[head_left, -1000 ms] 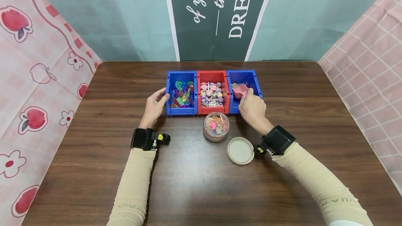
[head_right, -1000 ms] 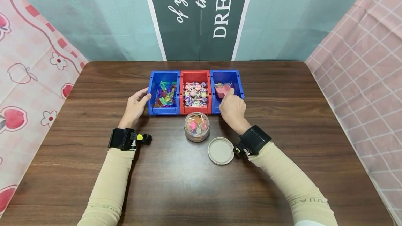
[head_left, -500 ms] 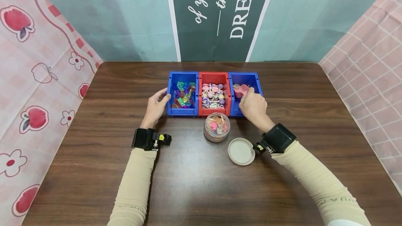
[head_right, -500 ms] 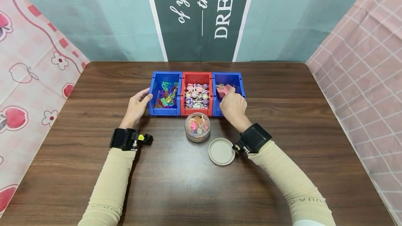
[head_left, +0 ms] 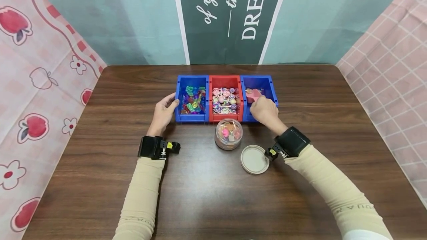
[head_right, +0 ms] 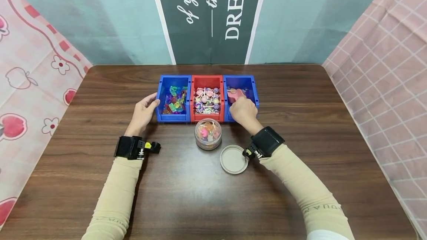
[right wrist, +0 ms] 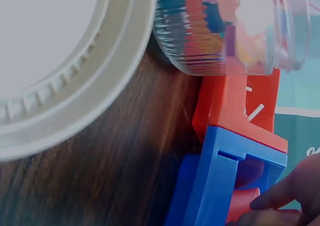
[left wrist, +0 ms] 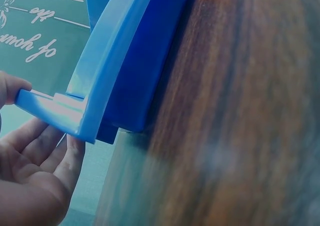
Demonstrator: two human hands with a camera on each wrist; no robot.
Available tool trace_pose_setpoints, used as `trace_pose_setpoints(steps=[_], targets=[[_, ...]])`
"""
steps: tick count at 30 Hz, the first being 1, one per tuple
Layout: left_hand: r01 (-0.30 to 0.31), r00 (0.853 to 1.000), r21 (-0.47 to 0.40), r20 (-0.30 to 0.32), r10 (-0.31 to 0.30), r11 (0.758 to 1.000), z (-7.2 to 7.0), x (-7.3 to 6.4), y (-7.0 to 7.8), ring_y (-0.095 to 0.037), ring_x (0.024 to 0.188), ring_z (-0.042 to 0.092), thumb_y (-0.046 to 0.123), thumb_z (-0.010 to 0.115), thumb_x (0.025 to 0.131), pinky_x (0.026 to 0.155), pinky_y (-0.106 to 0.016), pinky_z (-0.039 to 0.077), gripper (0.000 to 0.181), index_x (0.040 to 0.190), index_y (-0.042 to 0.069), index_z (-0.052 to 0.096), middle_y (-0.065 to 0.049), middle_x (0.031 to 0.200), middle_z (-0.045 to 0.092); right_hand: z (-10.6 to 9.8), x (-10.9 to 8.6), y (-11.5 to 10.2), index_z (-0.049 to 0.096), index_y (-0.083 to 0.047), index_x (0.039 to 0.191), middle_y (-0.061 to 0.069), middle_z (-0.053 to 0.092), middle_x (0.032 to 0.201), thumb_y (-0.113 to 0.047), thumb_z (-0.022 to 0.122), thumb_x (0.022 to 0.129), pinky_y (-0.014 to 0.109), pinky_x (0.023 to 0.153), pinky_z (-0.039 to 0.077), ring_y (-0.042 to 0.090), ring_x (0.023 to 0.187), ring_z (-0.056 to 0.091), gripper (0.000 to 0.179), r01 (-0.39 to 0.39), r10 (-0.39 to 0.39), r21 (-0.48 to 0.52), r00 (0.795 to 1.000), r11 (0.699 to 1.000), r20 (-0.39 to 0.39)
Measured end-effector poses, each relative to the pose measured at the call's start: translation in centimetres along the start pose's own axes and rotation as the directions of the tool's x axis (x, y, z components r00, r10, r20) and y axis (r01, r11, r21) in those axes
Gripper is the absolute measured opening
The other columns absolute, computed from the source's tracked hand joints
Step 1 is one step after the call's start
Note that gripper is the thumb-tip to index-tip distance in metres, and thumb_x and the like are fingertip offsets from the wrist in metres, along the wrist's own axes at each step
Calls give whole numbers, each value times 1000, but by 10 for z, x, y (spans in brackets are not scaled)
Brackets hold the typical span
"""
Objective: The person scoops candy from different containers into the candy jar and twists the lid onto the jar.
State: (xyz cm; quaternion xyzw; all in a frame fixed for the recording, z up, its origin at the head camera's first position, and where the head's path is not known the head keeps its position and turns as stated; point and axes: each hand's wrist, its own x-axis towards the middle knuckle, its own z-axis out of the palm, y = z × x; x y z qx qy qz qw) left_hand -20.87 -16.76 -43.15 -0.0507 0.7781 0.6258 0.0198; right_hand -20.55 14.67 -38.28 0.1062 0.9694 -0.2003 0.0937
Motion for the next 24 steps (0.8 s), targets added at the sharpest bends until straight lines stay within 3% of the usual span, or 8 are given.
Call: trace_pose_setpoints(steps=[9, 14, 24], targets=[[1, 1000, -26, -8, -1, 1000, 2, 0, 1, -27, 130, 52, 18, 52, 99, 113, -40, 41, 43, 139, 3, 49, -18, 142, 53, 10, -5, 1, 52, 10, 111, 27, 62, 99, -23, 38, 97, 51, 79, 51, 40, 91, 59, 38, 3, 4, 80, 995, 997, -95], [2, 1000, -29, -8, -2, 1000, 3, 1, 1, -27, 130, 52, 18, 51, 99, 113, -40, 41, 42, 139, 3, 50, -17, 142, 53, 10, -9, 1, 50, 9, 112, 30, 62, 106, -24, 38, 97, 56, 84, 50, 44, 99, 60, 39, 2, 18, 133, 989, 991, -144], [8, 1000, -38, -9, -9, 999, 0, 0, 1, -26, 132, 51, 18, 51, 99, 114, -39, 40, 42, 139, 3, 50, -17, 143, 53, 8, -8, 4, 48, 9, 114, 28, 60, 104, -27, 39, 98, 54, 83, 48, 41, 95, 57, 40, -5, 26, 172, 993, 985, -119]])
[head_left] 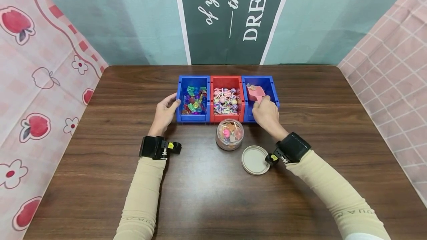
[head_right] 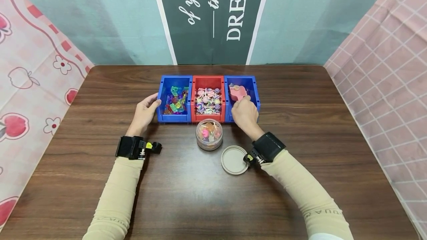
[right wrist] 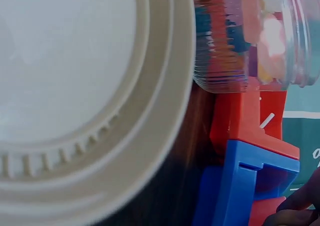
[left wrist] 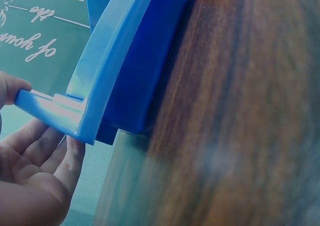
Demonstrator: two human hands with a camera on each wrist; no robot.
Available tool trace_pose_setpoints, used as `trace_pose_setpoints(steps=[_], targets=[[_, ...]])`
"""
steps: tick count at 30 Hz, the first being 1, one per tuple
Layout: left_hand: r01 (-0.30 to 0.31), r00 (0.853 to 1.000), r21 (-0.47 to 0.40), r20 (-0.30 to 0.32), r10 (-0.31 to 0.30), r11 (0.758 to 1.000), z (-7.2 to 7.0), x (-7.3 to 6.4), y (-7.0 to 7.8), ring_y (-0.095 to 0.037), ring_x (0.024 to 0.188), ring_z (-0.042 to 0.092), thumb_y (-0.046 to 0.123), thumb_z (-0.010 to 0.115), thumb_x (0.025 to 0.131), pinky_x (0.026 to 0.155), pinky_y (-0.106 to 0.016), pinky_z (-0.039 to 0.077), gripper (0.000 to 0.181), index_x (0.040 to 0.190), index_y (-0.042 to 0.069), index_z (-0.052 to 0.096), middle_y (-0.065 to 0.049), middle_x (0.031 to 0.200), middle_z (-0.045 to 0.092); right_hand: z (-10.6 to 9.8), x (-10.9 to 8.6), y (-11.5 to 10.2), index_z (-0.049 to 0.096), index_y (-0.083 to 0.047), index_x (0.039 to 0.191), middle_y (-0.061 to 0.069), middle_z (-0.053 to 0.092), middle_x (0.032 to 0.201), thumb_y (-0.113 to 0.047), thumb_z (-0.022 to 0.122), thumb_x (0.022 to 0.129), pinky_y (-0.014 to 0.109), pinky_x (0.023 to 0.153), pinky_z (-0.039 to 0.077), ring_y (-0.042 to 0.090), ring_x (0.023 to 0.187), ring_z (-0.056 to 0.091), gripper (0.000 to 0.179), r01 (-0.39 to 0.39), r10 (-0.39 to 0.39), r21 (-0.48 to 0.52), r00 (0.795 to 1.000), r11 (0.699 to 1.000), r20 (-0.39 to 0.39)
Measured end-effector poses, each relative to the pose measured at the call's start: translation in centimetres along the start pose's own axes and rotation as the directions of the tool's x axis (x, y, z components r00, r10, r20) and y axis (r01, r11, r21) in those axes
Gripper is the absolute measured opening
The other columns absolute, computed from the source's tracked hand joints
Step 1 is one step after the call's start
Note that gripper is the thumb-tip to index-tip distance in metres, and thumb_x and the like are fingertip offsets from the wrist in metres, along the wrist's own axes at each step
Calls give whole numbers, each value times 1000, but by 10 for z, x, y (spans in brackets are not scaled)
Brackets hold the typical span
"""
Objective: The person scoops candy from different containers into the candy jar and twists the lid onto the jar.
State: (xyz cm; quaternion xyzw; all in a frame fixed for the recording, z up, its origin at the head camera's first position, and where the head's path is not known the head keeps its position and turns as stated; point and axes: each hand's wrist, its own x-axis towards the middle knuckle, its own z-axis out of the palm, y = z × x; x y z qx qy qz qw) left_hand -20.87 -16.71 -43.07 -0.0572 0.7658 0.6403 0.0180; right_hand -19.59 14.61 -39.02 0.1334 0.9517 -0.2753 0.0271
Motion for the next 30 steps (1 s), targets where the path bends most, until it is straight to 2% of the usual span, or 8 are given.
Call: trace_pose_setpoints(steps=[12, 17, 20, 23, 27, 30], targets=[[9, 1000, 13, -8, -9, 1000, 0, 0, 0, -26, 131, 51, 19, 52, 99, 114, -40, 41, 42, 139, 4, 50, -17, 143, 53, 0, -2, 10, 46, 7, 116, 25, 56, 100, -27, 39, 100, 52, 81, 46, 39, 93, 54, 39, -9, 8, 37, 1000, 999, 9], [11, 1000, 7, 3, -11, 1000, 0, -1, 1, -26, 132, 51, 20, 51, 100, 114, -39, 40, 43, 140, 4, 49, -16, 144, 52, -1, -4, 16, 45, 6, 121, 24, 56, 100, -28, 39, 100, 51, 80, 45, 38, 93, 53, 41, 1, -2, 70, 1000, 998, 11], [16, 1000, 3, 4, -16, 1000, 0, -1, 1, -26, 133, 50, 21, 51, 100, 115, -39, 39, 43, 140, 4, 49, -16, 144, 52, -1, -7, 20, 45, 6, 126, 25, 58, 103, -28, 39, 100, 50, 80, 44, 38, 94, 54, 43, 23, -23, 95, 1000, 995, -8], [20, 1000, 2, 2, -20, 1000, 0, -1, 1, -25, 133, 50, 21, 51, 100, 115, -38, 39, 44, 140, 5, 48, -16, 144, 52, -3, -12, 25, 45, 5, 128, 24, 57, 99, -26, 40, 100, 45, 75, 43, 37, 92, 53, 42, 53, -50, 127, 998, 990, -30], [21, 1000, 4, -2, -21, 1000, 1, -1, 1, -26, 132, 50, 20, 51, 100, 115, -38, 39, 43, 140, 4, 48, -16, 144, 52, -7, -18, 32, 48, 5, 124, 18, 52, 87, -22, 43, 100, 33, 69, 37, 33, 84, 51, 36, 112, -100, 182, 992, 977, -72], [20, 1000, 5, -6, -20, 1000, 1, 0, 0, -25, 132, 50, 19, 51, 100, 114, -38, 40, 43, 140, 4, 49, -16, 143, 52, -9, -21, 38, 49, 5, 122, 16, 49, 84, -20, 45, 100, 30, 67, 34, 30, 80, 49, 34, 163, -146, 216, 985, 963, -96]])
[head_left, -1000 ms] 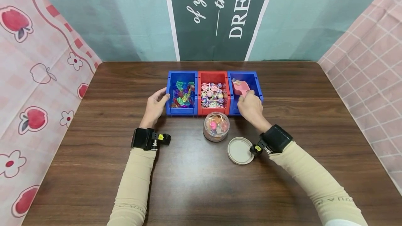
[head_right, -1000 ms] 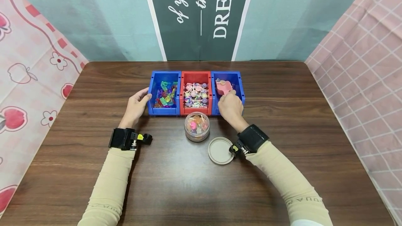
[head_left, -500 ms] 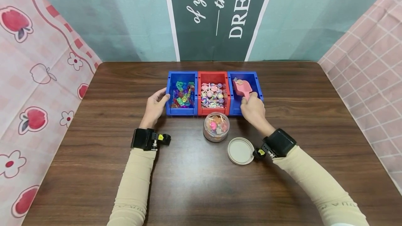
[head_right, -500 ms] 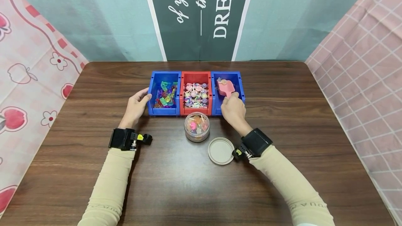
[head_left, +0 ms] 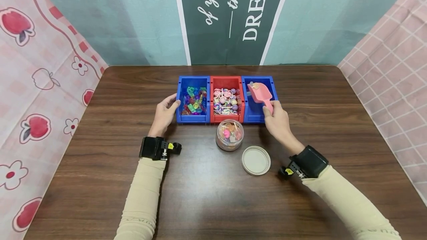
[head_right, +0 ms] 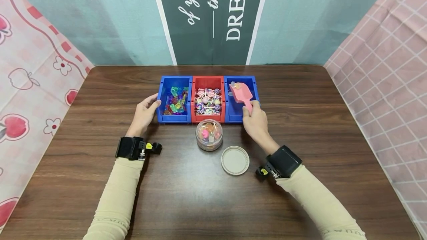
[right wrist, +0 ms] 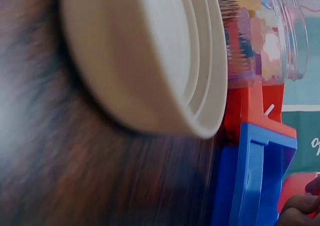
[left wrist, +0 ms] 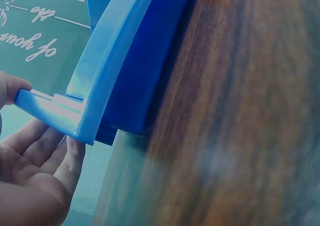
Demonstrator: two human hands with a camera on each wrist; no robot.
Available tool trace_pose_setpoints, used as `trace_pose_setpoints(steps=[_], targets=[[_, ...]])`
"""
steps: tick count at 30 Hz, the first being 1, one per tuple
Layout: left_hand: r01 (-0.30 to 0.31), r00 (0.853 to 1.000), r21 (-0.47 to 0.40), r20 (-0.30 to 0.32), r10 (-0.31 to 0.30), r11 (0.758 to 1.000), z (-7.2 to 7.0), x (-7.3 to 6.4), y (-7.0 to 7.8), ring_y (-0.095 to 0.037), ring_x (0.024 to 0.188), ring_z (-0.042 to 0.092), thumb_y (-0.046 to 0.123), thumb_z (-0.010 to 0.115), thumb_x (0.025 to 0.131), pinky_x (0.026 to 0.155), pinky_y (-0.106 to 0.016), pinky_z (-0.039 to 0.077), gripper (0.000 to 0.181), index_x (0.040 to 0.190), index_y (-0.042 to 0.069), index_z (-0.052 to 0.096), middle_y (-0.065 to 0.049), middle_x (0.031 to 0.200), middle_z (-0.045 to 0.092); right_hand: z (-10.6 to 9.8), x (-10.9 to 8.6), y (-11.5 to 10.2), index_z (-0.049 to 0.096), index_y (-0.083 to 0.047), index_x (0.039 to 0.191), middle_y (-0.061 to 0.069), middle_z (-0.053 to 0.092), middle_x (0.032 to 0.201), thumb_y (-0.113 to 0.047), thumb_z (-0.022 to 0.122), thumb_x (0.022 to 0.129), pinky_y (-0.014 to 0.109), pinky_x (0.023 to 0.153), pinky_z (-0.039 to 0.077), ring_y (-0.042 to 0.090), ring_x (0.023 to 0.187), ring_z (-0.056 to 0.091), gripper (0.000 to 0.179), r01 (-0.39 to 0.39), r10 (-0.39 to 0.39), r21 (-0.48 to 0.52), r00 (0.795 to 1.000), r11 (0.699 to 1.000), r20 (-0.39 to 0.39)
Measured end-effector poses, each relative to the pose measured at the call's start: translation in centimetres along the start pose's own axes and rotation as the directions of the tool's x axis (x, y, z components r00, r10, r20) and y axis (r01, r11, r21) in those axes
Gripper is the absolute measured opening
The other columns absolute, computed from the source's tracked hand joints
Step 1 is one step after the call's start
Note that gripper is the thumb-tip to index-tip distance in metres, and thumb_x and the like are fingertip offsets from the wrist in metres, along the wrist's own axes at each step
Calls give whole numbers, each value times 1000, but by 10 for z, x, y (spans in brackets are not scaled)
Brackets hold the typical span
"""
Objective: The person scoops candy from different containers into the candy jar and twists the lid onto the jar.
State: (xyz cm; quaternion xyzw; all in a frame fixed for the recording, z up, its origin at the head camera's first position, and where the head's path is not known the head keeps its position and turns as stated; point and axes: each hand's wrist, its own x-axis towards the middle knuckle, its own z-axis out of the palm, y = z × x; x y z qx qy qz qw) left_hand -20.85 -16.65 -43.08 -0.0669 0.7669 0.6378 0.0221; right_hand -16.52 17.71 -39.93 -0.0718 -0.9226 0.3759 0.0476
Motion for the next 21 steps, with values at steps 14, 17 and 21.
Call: trace_pose_setpoints(steps=[14, 17, 21], targets=[[7, 1000, -6, 7, -7, 1000, -1, 0, -2, -25, 133, 50, 19, 51, 100, 115, -38, 39, 43, 140, 4, 49, -16, 144, 52, -37, -16, 17, 59, 0, 116, 11, 55, 74, -18, 53, 98, 21, 56, 34, 0, 61, 41, 26, 214, -214, -19, 977, 977, 21], [8, 1000, -5, 7, -8, 1000, -1, 0, -2, -25, 132, 50, 19, 51, 100, 115, -39, 39, 43, 140, 4, 49, -16, 144, 52, -44, -21, 19, 59, 0, 116, 8, 53, 72, -17, 54, 97, 21, 54, 33, 0, 59, 40, 26, 260, -259, -8, 965, 966, 40], [11, 1000, -2, 6, -11, 1000, -1, 0, -1, -25, 132, 50, 20, 51, 100, 115, -39, 39, 43, 140, 5, 49, -16, 144, 52, -55, -27, 20, 60, -1, 116, 3, 48, 71, -17, 55, 97, 21, 52, 32, 3, 60, 39, 25, 314, -314, 7, 947, 949, 73]])
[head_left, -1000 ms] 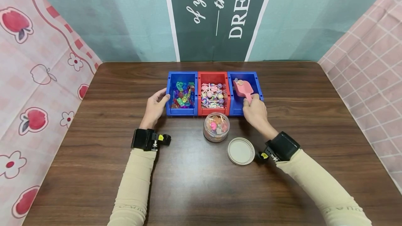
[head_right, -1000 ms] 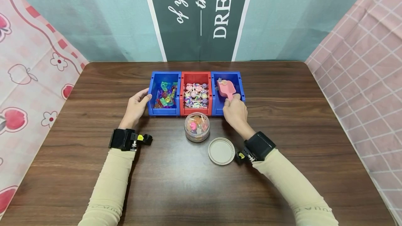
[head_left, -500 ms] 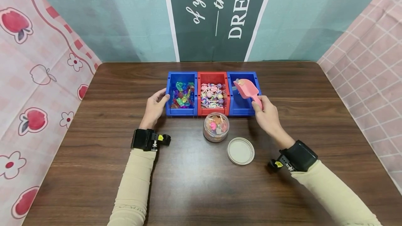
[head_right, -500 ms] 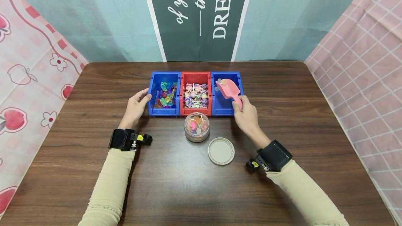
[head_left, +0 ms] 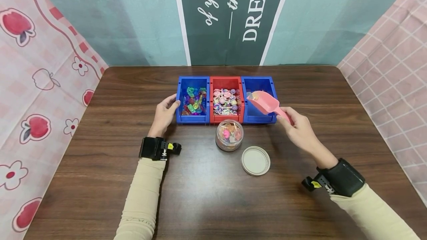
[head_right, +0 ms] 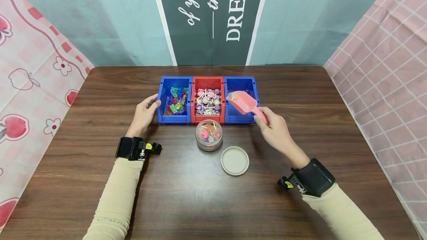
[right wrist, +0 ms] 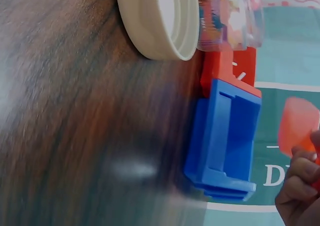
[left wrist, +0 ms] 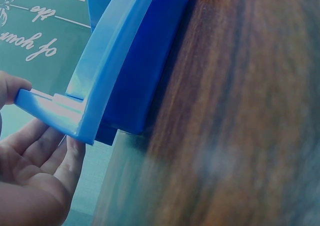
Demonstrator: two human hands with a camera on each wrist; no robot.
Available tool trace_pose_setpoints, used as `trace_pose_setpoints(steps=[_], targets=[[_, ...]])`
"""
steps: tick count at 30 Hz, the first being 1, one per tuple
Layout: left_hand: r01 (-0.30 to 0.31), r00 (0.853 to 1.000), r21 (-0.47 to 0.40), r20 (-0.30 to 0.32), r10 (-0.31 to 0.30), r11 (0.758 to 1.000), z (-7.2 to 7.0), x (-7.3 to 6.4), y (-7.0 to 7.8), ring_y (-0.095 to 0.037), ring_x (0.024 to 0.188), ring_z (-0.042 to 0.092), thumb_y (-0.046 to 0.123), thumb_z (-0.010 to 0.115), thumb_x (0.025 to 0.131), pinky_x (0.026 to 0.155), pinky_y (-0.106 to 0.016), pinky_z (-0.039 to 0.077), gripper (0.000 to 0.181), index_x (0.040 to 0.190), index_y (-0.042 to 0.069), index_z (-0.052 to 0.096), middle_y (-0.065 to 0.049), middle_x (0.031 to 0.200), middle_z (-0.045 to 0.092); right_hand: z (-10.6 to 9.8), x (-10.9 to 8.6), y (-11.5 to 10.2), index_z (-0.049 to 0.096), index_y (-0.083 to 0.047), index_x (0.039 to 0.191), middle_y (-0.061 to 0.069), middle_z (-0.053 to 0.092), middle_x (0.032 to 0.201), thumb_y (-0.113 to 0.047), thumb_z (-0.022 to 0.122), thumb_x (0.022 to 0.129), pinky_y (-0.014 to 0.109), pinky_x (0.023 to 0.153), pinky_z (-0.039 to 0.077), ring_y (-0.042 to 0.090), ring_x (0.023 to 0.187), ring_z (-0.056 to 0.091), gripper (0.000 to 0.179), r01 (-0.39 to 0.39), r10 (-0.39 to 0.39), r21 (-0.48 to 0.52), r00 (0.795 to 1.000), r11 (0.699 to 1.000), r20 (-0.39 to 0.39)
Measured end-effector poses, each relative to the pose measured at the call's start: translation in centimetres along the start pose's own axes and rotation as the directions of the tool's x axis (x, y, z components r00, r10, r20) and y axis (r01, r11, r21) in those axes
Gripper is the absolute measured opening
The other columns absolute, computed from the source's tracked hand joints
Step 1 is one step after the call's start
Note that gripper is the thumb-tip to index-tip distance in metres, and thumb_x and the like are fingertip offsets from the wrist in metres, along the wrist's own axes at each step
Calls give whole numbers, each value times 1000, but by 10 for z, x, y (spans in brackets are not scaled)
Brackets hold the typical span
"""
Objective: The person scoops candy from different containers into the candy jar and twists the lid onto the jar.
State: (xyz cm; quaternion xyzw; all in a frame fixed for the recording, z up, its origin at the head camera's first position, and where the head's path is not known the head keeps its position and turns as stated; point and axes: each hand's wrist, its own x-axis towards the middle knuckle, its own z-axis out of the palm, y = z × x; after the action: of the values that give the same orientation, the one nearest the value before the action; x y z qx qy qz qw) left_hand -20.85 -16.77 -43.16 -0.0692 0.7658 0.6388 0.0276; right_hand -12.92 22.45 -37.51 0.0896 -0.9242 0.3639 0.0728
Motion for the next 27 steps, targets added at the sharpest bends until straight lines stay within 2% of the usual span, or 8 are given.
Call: trace_pose_setpoints(steps=[7, 17, 21, 27], targets=[[-8, 1000, 4, -4, 8, 1000, 1, 1, 0, -26, 131, 51, 20, 51, 100, 114, -39, 40, 42, 139, 5, 50, -16, 143, 53, -11, -11, 0, 61, -1, 118, 0, 50, 70, -11, 58, 95, 20, 50, 32, 1, 60, 40, 25, 81, -82, 12, 993, 997, 89], [-19, 1000, -12, -5, 19, 1000, 1, 2, -1, -26, 131, 51, 18, 51, 100, 114, -39, 40, 42, 139, 3, 50, -17, 142, 53, -13, -22, -3, 64, -3, 114, -5, 51, 69, -3, 63, 89, 18, 52, 36, -1, 61, 43, 26, 208, -212, 44, 951, 977, 225], [-17, 1000, -5, -9, 17, 1000, 0, 2, -1, -26, 131, 51, 19, 51, 100, 115, -39, 39, 42, 139, 4, 50, -17, 143, 53, -12, -22, -7, 66, -5, 113, -3, 59, 76, -6, 63, 90, 18, 56, 37, -1, 68, 47, 23, 234, -230, 18, 935, 972, 271], [-15, 1000, -2, -2, 15, 1000, 0, 1, -1, -26, 131, 50, 20, 50, 100, 115, -40, 39, 42, 139, 5, 50, -16, 143, 53, -13, -20, -11, 68, -8, 109, -3, 63, 81, -8, 65, 88, 19, 61, 36, 0, 70, 47, 21, 288, -261, -59, 923, 956, 283]])
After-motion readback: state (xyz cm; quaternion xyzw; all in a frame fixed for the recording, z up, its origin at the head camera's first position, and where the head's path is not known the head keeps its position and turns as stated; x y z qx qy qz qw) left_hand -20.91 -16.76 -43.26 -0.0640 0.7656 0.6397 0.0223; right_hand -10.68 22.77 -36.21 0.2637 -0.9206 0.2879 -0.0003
